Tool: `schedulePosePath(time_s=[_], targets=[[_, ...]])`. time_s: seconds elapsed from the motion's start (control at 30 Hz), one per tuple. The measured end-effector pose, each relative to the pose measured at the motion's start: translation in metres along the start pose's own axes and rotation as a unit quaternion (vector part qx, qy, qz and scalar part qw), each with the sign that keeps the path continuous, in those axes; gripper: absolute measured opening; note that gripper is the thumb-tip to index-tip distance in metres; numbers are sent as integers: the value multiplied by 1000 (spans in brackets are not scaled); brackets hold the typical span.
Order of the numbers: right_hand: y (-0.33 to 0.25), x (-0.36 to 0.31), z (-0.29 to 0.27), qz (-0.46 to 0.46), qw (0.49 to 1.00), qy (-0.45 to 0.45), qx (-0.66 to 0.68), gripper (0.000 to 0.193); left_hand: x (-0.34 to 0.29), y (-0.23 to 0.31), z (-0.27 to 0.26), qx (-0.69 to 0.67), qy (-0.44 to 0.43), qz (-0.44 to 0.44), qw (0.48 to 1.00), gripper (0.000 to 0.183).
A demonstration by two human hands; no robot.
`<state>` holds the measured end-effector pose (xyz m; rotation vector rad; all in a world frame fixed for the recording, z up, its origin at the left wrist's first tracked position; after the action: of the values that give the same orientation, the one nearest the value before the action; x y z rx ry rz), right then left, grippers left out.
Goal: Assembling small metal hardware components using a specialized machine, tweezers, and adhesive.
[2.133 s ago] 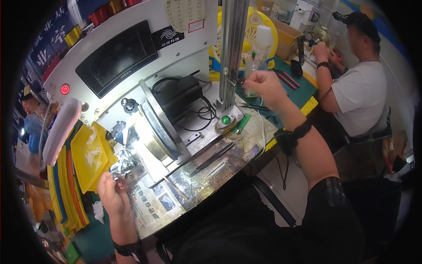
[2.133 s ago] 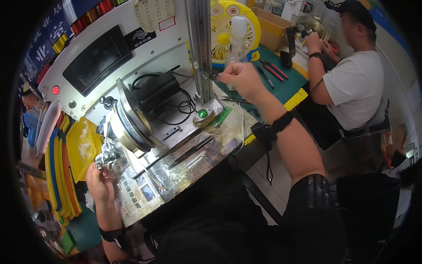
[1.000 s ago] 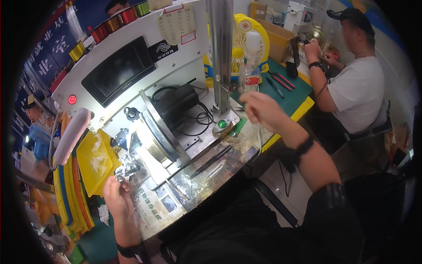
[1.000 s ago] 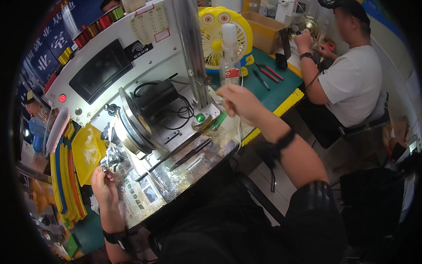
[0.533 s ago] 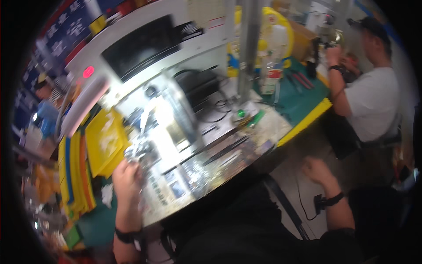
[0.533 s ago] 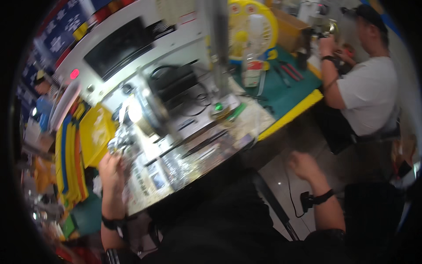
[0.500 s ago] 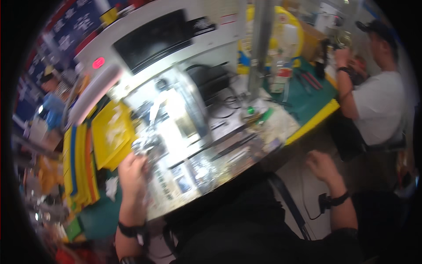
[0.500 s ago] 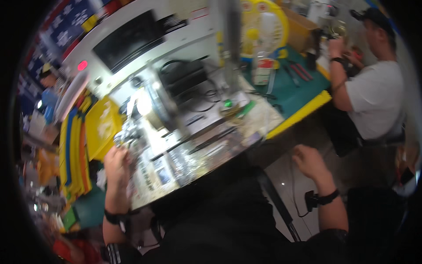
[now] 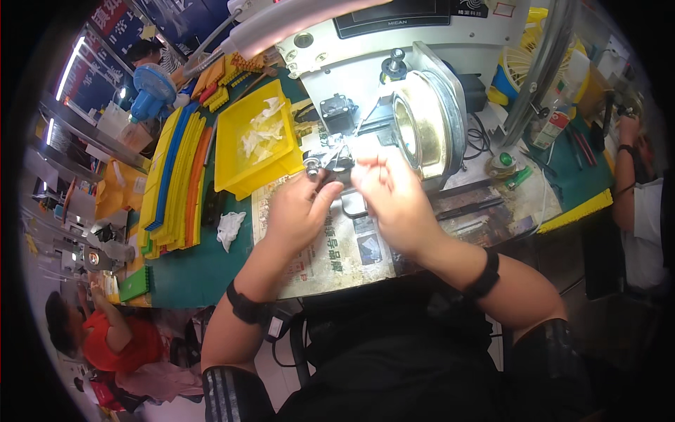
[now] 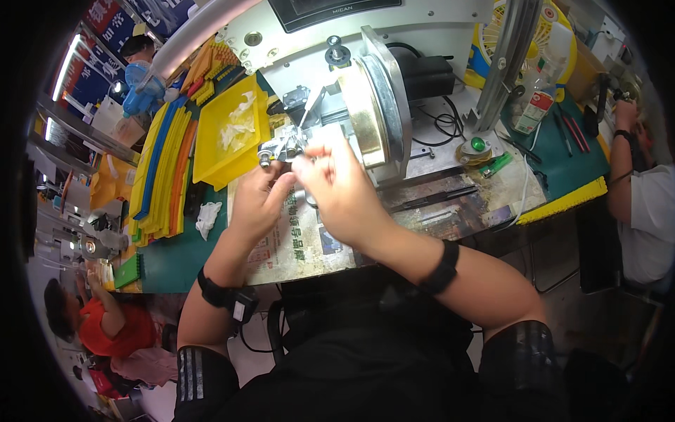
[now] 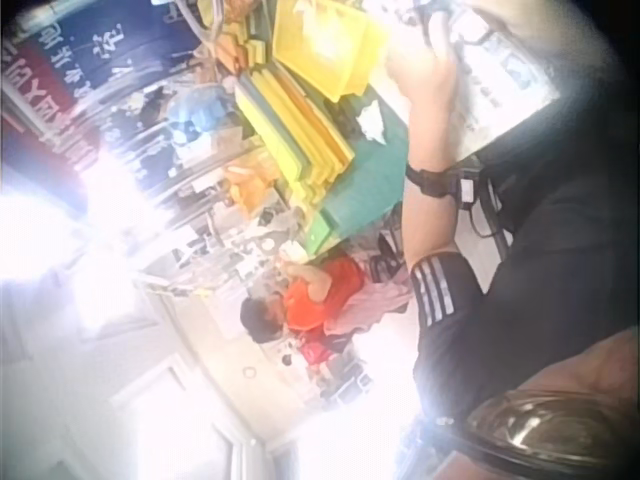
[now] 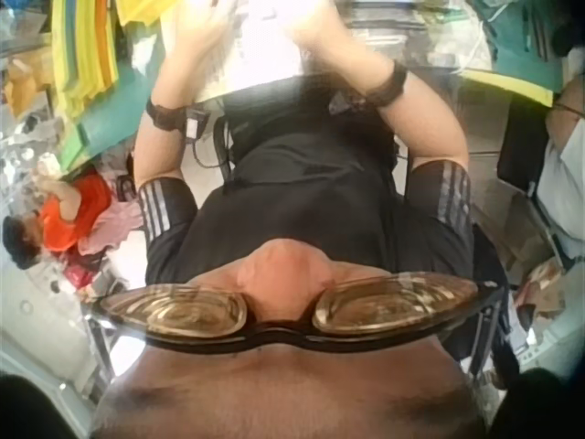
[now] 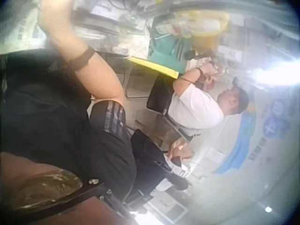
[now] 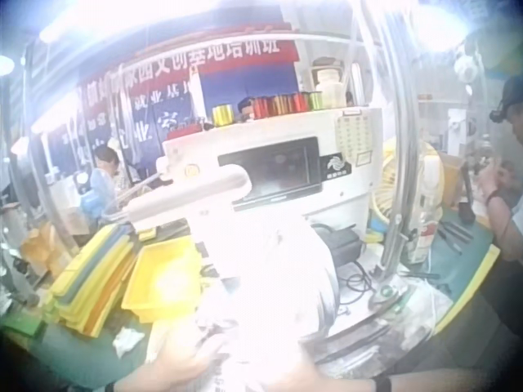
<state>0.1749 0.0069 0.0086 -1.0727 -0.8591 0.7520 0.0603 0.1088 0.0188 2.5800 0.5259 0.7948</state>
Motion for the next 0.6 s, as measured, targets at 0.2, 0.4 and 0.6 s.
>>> schedulePosePath(time_s=[0.2,0.4,0.6], targets=[[9,30,-3,-69,991,105,46,12,6,1,6,84,61,74,992,29],[7,25,1,-96,987,126,-3,10,3,-3,5,52,40,59,996,29],[7,25,-7,-84,988,127,0,12,9,2,3,65,-5,25,998,28]])
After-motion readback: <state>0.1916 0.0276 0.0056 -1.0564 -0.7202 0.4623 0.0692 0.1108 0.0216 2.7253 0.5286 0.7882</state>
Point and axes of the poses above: each hand's wrist, its own x-axis towards the middle knuckle, its own z-axis out of the palm, y = z × x, the point moved 8 cm from there along x, towards the middle knuckle, and after that the axes turned 1 degree about x, right-handed, at the moved point
